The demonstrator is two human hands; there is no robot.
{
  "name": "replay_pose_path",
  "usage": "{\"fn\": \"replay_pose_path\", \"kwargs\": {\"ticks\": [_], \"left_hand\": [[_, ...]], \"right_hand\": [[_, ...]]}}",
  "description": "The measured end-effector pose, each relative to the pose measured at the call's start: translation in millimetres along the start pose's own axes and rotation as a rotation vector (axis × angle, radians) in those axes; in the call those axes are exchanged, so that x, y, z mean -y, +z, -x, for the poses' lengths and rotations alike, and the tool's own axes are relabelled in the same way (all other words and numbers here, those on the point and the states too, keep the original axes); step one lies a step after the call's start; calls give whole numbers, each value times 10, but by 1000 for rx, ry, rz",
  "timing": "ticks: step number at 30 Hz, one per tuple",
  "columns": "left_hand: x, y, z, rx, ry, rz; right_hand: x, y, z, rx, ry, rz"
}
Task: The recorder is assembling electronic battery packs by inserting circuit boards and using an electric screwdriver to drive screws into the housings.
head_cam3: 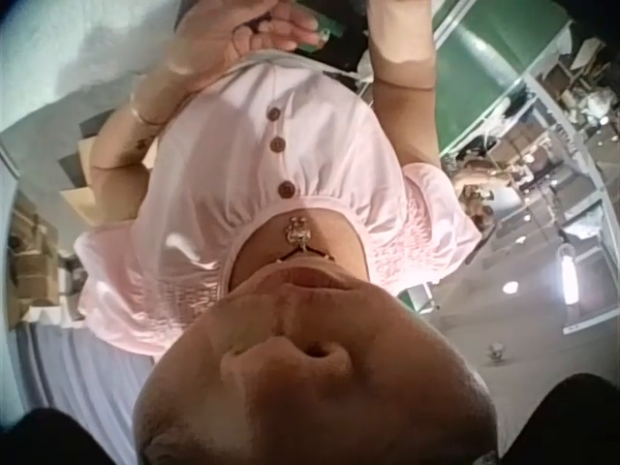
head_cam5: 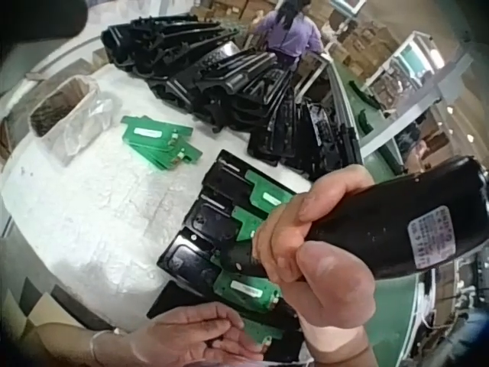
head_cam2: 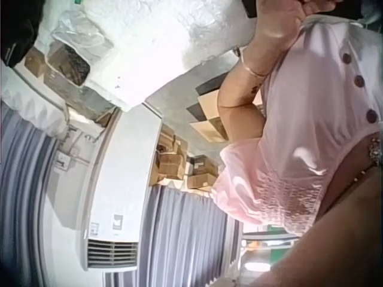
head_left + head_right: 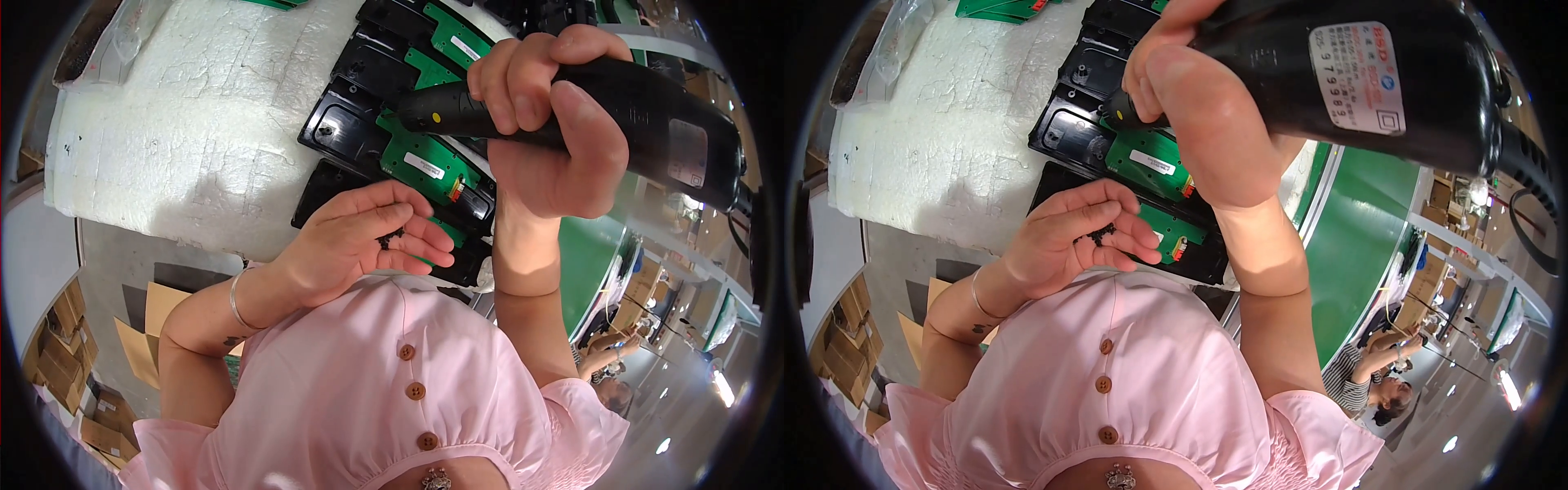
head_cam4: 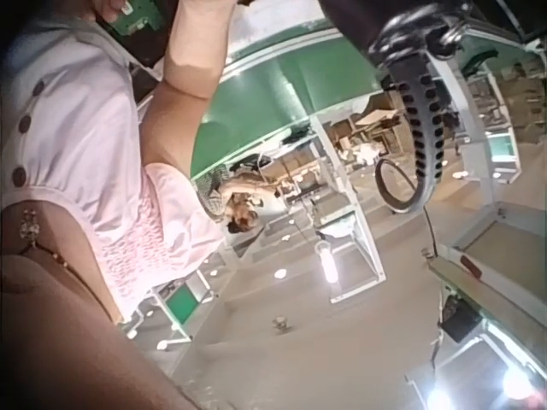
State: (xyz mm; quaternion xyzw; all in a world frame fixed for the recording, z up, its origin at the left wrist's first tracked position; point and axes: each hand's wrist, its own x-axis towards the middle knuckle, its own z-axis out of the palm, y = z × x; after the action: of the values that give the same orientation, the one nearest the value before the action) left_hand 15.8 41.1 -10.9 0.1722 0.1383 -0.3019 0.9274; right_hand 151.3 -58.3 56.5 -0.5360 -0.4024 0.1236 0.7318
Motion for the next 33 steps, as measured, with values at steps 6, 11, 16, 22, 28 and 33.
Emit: {"fn": "replay_pose_path", "kwargs": {"ticks": [6, 11, 16, 22, 28, 33], "left_hand": [[-35, 9, 4, 21, 55, 27], [-51, -20, -8, 13, 106, -89], [-54, -48, -14, -35, 133, 9], [-80, 8, -35, -35, 247, 77], [-74, 34, -183, -13, 273, 206], [-41, 102, -304, 53, 196, 191]], "right_hand": [[7, 26, -71, 73, 21, 30], [-51, 76, -84, 106, 57, 26], [-3, 265, -92, -60, 160, 24], [220, 27, -60, 65, 25, 40], [836, -141, 285, 37, -122, -295], [937, -322, 501, -44, -87, -276]]}}
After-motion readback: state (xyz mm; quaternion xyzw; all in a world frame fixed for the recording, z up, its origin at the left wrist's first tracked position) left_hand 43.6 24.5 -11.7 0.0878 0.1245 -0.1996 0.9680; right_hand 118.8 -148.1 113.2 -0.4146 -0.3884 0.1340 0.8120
